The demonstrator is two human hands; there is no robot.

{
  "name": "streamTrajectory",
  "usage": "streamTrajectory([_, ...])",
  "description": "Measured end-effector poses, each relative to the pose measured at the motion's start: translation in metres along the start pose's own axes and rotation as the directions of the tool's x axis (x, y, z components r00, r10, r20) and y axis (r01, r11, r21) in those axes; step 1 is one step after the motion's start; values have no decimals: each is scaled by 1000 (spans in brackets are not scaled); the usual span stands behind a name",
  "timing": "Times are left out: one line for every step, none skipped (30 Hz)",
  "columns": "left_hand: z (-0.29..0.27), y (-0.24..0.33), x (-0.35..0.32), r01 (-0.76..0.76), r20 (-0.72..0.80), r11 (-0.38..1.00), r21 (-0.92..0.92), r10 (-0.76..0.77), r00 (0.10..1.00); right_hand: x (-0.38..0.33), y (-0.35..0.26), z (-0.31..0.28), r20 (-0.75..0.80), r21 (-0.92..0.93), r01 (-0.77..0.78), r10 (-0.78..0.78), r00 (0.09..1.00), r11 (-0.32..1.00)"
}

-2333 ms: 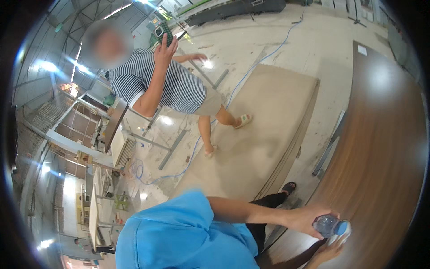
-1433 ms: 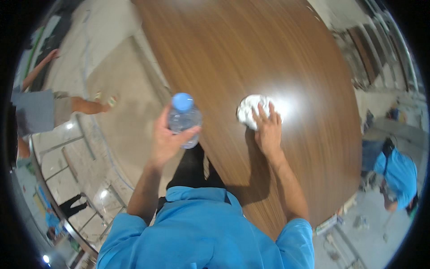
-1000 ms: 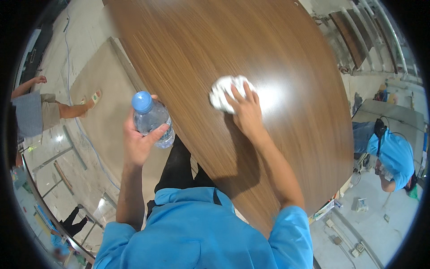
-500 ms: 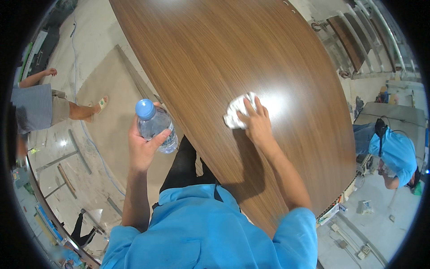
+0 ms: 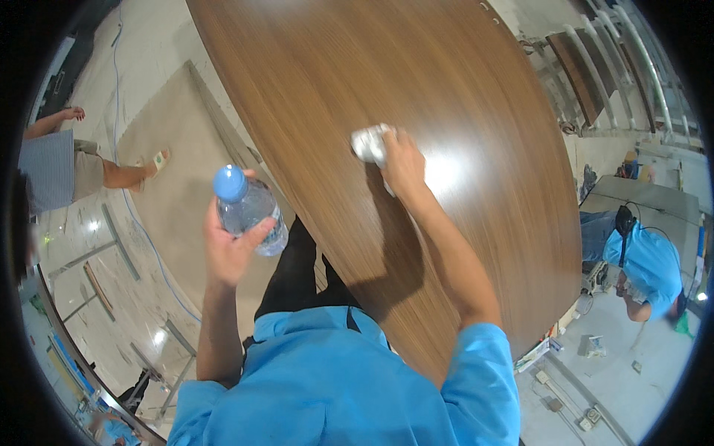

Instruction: The person wipes a large wooden tabletop with a white cloth while holding a water bottle. They repeatedly pour water onto the surface and wipe it down across multiple areas.

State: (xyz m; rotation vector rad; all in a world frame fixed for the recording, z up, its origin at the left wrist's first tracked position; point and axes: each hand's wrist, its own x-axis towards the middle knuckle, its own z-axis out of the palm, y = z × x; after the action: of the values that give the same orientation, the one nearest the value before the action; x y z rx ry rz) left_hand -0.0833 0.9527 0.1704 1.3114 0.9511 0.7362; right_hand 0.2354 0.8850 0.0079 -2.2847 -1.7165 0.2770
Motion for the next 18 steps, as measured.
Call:
streamTrajectory([0,-1,0,24,9,1000,-5,-24,1000,4,0,1,-92,12,80,-79,993,997])
streamTrajectory([-1,-1,0,36,20,999,-5,-36,999,8,0,0,-33,4,11,-10,999,1000])
streamTrajectory([-2,-1,0,37,41,999,0,-37,998,11,0,0,-21,17,6,-5,1000,1000])
streamTrajectory([-3,-2,0,50,32,999,-8,-49,998,13,1,-1,-63,38,66,-64,996,997])
streamTrajectory([-3,-2,0,36,20,999,-22,-35,999,14,2,-2,43,16,-34,33,999,999])
streamTrajectory([-4,-3,0,4,-2,999,-47,-4,1000,15,3,-3,117,-20,-94,96,988,995])
streamTrajectory([-5,-4,0,18,-9,998,-59,-18,1000,15,4,-4,210,-83,-176,190,959,981])
streamTrajectory([-5,-4,0,9,-26,997,-74,-11,1000,14,4,-5,223,-81,-203,216,951,976])
streamTrajectory([-5,-5,0,10,-32,997,-76,-12,999,15,4,-5,123,-39,-111,115,986,993])
streamTrajectory([-6,-5,-1,0,-38,996,-88,-4,999,17,4,-6,29,-8,-24,24,999,1000])
streamTrajectory([-6,-5,0,3,-29,996,-87,-5,1000,19,3,-6,-60,13,62,-61,996,998])
streamTrajectory([-7,-5,-1,0,-16,996,-94,-2,1000,22,3,-6,-101,-5,117,-117,988,993])
streamTrajectory([-7,-4,0,6,-24,998,-64,-7,1000,23,4,-6,-3,-44,65,-65,998,997])
streamTrajectory([-8,-4,0,11,-23,999,-41,-12,1000,23,4,-7,73,-76,38,-33,997,996])
streamTrajectory([-9,-4,0,-14,-29,999,-31,13,999,25,4,-7,85,-106,62,-53,995,992])
streamTrajectory([-9,-5,0,-7,-29,999,-44,6,1000,24,4,-8,166,-114,38,-18,986,993])
streamTrajectory([-9,-6,-1,-17,-36,998,-68,15,999,24,3,-9,140,-98,62,-48,989,993])
streamTrajectory([-9,-6,-1,-31,-41,996,-84,28,999,24,2,-9,131,-103,60,-46,990,993])
